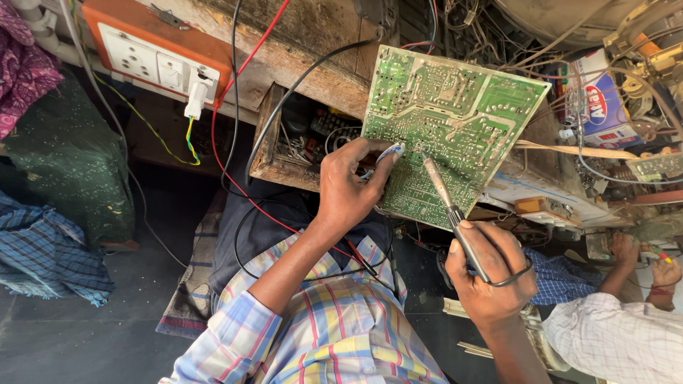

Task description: The person retrieves a green circuit board from a cluttered electronics workbench and holds it steady while soldering components on it with a soldering iron, feeding solder wire from a spool held in the other hand. They continue soldering different points on the board throughout the episode.

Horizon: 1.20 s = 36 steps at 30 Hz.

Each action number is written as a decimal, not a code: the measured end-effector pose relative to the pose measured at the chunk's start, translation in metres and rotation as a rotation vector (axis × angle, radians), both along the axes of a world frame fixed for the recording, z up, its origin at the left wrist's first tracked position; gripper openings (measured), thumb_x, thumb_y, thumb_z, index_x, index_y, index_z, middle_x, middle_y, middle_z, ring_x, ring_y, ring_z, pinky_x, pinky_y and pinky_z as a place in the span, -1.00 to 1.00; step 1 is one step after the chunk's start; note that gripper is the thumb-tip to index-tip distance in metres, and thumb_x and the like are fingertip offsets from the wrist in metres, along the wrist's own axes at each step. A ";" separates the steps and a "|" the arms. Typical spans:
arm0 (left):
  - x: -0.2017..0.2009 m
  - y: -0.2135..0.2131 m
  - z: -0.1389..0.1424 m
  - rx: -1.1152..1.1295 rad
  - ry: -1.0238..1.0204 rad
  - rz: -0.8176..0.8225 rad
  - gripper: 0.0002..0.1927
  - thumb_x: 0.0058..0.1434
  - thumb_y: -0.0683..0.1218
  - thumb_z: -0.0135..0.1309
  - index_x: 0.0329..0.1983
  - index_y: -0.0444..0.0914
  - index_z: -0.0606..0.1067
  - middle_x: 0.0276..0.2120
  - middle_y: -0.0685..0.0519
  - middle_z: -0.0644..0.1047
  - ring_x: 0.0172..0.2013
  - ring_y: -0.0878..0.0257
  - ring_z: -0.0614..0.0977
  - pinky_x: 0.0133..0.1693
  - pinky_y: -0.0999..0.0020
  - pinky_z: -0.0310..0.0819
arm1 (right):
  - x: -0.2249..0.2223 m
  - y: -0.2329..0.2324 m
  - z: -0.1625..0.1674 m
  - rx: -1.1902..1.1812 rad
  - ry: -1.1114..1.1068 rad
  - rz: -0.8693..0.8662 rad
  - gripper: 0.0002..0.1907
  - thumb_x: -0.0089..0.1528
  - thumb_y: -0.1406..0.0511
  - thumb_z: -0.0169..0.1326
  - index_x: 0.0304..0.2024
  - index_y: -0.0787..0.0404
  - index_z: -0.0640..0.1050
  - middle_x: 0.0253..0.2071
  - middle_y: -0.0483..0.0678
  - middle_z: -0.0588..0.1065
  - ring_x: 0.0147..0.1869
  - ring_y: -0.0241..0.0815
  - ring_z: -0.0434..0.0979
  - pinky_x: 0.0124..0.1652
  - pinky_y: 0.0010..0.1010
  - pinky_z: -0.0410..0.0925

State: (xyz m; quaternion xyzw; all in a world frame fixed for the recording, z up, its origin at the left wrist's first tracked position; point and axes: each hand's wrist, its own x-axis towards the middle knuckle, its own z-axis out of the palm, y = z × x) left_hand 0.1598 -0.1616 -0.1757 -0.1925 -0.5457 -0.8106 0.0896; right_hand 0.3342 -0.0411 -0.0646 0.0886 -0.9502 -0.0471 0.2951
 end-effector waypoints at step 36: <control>0.001 -0.004 -0.003 0.017 0.018 -0.038 -0.86 0.27 -0.20 0.26 -0.16 -0.35 0.60 -0.32 -0.03 0.65 -0.39 0.28 0.68 -0.28 0.40 0.57 | -0.001 -0.016 -0.004 -0.043 0.017 -0.056 -0.70 0.24 0.48 0.28 0.04 0.30 0.59 -0.02 0.12 0.54 -0.07 0.03 0.64 -0.10 -0.26 0.51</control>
